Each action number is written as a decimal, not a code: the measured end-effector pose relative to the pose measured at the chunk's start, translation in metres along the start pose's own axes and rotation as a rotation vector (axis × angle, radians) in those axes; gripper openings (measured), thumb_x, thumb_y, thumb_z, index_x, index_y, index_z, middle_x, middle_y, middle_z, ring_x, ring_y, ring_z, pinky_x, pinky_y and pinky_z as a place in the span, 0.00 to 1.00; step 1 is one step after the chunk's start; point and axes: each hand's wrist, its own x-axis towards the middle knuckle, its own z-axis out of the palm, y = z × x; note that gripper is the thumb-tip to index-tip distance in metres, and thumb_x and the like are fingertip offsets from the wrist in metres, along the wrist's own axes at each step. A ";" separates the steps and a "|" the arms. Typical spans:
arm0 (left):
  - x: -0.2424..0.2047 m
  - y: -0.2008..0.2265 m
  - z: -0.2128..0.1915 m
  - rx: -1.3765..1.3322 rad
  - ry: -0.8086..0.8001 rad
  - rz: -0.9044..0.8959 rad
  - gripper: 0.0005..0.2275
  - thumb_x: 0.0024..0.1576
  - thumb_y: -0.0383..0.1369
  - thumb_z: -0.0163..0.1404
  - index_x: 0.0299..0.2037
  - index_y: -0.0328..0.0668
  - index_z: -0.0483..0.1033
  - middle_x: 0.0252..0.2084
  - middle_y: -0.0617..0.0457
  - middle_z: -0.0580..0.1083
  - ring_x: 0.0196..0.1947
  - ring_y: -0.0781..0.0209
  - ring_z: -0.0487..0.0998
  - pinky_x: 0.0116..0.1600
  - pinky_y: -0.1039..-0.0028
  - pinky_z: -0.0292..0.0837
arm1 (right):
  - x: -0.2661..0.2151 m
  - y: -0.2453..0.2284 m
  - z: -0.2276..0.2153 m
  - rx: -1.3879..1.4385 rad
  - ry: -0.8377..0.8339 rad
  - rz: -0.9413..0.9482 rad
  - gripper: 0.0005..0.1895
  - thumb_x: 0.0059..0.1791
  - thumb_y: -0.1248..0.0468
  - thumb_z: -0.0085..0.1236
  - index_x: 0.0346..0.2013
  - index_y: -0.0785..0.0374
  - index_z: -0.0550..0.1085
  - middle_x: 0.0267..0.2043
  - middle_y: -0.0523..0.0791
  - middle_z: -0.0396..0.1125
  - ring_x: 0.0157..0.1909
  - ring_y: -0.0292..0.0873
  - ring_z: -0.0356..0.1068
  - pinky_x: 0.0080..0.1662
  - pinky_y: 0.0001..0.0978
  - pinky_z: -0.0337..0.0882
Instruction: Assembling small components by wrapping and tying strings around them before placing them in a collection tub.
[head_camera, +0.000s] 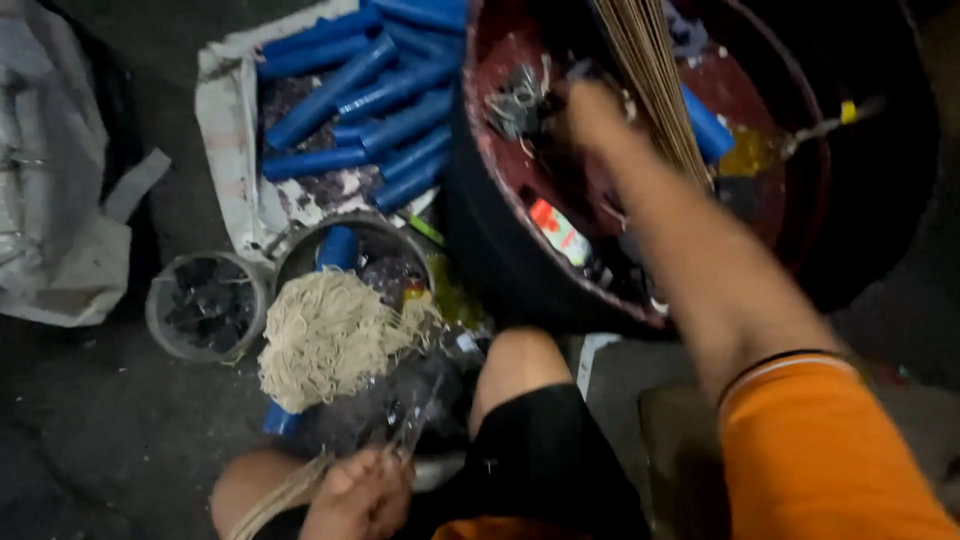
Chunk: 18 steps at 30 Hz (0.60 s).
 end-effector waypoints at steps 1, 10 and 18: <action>-0.002 0.000 0.000 -0.049 -0.042 -0.071 0.12 0.62 0.33 0.51 0.35 0.26 0.75 0.14 0.46 0.60 0.10 0.61 0.53 0.17 0.70 0.43 | -0.004 -0.009 0.007 0.006 -0.070 -0.087 0.22 0.46 0.53 0.70 0.47 0.63 0.75 0.44 0.61 0.73 0.46 0.68 0.73 0.44 0.59 0.72; -0.004 -0.009 -0.005 -0.108 -0.112 -0.010 0.13 0.64 0.31 0.49 0.36 0.21 0.76 0.11 0.48 0.55 0.07 0.61 0.51 0.13 0.71 0.43 | -0.026 -0.020 -0.017 0.215 -0.149 0.108 0.20 0.50 0.64 0.56 0.57 0.56 0.70 0.47 0.54 0.73 0.45 0.58 0.73 0.45 0.47 0.71; -0.018 0.024 0.038 -0.145 -0.241 0.280 0.11 0.61 0.31 0.52 0.31 0.27 0.74 0.16 0.50 0.61 0.11 0.62 0.54 0.16 0.70 0.48 | -0.145 -0.082 -0.175 0.646 -0.298 0.099 0.27 0.52 0.62 0.54 0.67 0.51 0.66 0.57 0.44 0.70 0.51 0.41 0.69 0.49 0.35 0.72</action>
